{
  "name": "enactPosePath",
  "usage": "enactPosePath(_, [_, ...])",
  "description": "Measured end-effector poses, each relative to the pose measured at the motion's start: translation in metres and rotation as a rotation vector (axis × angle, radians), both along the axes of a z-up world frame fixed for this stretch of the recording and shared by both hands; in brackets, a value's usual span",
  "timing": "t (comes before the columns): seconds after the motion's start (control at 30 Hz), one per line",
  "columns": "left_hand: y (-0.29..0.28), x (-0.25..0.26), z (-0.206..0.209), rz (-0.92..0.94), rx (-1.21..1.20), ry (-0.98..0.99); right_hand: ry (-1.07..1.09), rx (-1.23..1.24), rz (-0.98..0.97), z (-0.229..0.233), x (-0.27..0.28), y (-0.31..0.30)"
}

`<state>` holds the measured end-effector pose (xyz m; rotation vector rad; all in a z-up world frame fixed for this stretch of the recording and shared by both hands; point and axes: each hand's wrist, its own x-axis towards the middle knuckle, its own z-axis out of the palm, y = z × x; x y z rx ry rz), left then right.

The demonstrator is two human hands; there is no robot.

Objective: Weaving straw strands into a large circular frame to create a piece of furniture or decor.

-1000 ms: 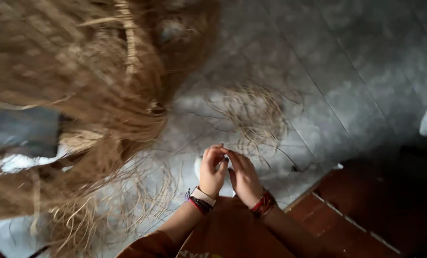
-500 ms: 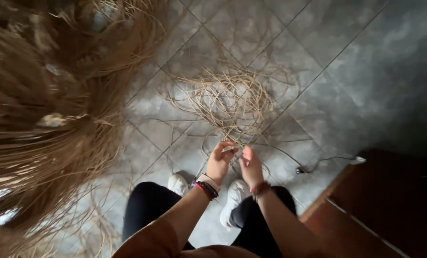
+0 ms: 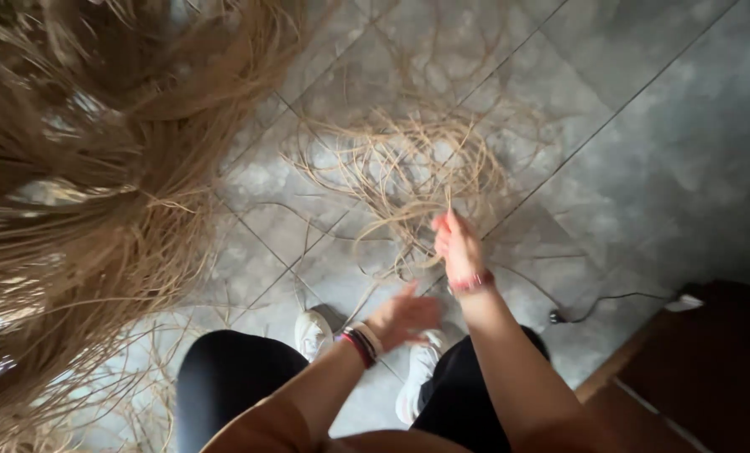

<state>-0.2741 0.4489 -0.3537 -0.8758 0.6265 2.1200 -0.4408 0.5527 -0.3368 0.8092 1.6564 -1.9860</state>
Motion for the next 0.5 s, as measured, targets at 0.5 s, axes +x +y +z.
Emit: enactPosePath(0.5, [-0.026, -0.158, 0.492, 0.671, -0.076, 0.343, 0.097, 0.387, 0.747, 0.48, 0.135, 0.134])
